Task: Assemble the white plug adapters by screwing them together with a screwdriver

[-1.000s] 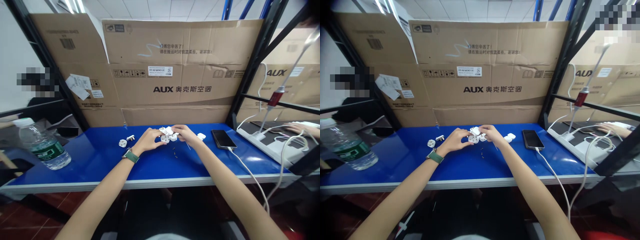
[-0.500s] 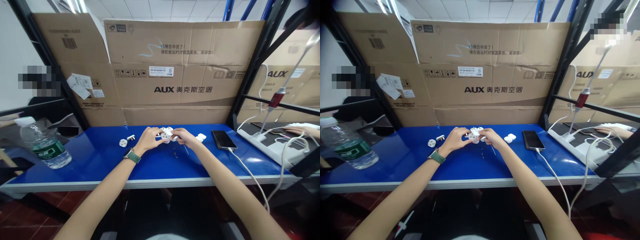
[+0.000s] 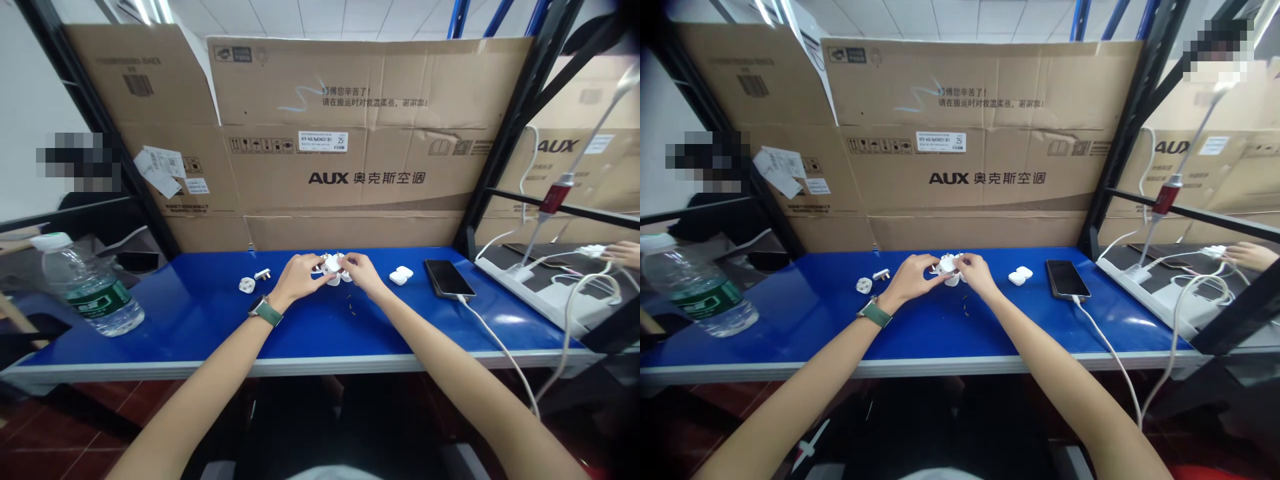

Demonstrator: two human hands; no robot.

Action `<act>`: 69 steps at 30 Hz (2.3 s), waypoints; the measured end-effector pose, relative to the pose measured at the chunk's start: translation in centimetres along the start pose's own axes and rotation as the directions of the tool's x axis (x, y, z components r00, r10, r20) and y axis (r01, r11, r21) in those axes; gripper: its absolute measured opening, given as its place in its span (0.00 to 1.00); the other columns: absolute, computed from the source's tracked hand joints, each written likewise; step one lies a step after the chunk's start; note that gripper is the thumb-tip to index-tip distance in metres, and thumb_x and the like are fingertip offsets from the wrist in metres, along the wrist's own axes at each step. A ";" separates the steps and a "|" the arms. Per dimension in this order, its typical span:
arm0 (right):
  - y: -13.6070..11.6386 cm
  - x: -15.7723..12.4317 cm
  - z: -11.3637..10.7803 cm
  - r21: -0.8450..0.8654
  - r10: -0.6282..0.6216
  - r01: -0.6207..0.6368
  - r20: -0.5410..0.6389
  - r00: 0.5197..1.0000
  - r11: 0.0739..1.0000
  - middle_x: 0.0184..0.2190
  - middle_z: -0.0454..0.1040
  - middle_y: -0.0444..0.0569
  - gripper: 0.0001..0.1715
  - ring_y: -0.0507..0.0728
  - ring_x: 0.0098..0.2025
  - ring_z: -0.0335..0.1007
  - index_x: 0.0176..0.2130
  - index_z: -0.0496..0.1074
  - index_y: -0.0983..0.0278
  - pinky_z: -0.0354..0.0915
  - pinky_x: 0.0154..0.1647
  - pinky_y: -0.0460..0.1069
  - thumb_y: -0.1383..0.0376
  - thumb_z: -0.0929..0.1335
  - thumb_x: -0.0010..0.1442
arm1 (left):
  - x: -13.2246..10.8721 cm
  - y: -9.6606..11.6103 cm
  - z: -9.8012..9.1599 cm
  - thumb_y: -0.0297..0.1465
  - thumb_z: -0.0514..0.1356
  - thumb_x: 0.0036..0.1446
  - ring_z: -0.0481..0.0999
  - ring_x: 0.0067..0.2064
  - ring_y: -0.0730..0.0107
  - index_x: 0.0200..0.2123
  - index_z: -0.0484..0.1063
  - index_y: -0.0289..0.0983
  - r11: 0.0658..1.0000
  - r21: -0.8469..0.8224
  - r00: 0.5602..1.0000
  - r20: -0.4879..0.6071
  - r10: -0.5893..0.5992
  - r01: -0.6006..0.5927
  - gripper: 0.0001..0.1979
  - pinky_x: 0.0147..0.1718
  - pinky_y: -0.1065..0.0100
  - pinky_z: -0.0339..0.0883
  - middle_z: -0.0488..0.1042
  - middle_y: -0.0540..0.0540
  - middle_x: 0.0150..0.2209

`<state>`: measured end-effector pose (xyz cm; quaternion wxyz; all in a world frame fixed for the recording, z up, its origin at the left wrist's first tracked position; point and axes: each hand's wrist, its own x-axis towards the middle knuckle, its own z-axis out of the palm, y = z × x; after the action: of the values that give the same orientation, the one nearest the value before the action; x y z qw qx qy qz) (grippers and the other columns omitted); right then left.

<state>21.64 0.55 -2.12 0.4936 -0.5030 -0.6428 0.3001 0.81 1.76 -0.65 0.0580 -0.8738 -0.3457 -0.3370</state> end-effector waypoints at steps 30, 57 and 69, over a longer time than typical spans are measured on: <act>-1.9 -0.9 -1.1 -0.155 -0.385 0.407 0.153 0.910 0.900 0.47 0.82 0.51 0.13 0.60 0.49 0.77 0.47 0.82 0.60 0.67 0.53 0.52 0.64 0.68 0.65 | 0.0 0.3 0.4 0.42 0.65 0.61 0.78 0.38 0.63 0.44 0.79 0.38 0.964 -0.264 0.999 0.047 -0.017 0.029 0.15 0.41 0.64 0.68 0.80 0.45 0.39; -2.0 -1.1 -2.0 -0.256 -0.414 0.514 0.357 0.837 0.819 0.53 0.80 0.52 0.25 0.64 0.55 0.75 0.59 0.76 0.55 0.65 0.56 0.53 0.68 0.71 0.63 | 0.3 -0.7 0.8 0.51 0.60 0.61 0.77 0.32 0.64 0.29 0.81 0.35 0.854 -0.426 0.955 0.116 -0.274 0.297 0.24 0.34 0.68 0.64 0.81 0.47 0.28; -1.0 -0.7 -2.2 -0.226 -0.276 0.395 0.422 0.864 0.890 0.41 0.82 0.50 0.16 0.58 0.42 0.77 0.53 0.75 0.62 0.65 0.43 0.49 0.66 0.67 0.66 | 0.3 -0.2 0.2 0.48 0.64 0.59 0.79 0.29 0.66 0.38 0.76 0.37 0.776 -0.562 0.954 0.241 -0.178 0.286 0.18 0.33 0.67 0.71 0.81 0.47 0.30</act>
<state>23.32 -0.71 -0.74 0.3218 -0.3844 -0.8426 0.1968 0.91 2.16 -0.67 -0.2890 -0.8246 -0.3328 -0.3546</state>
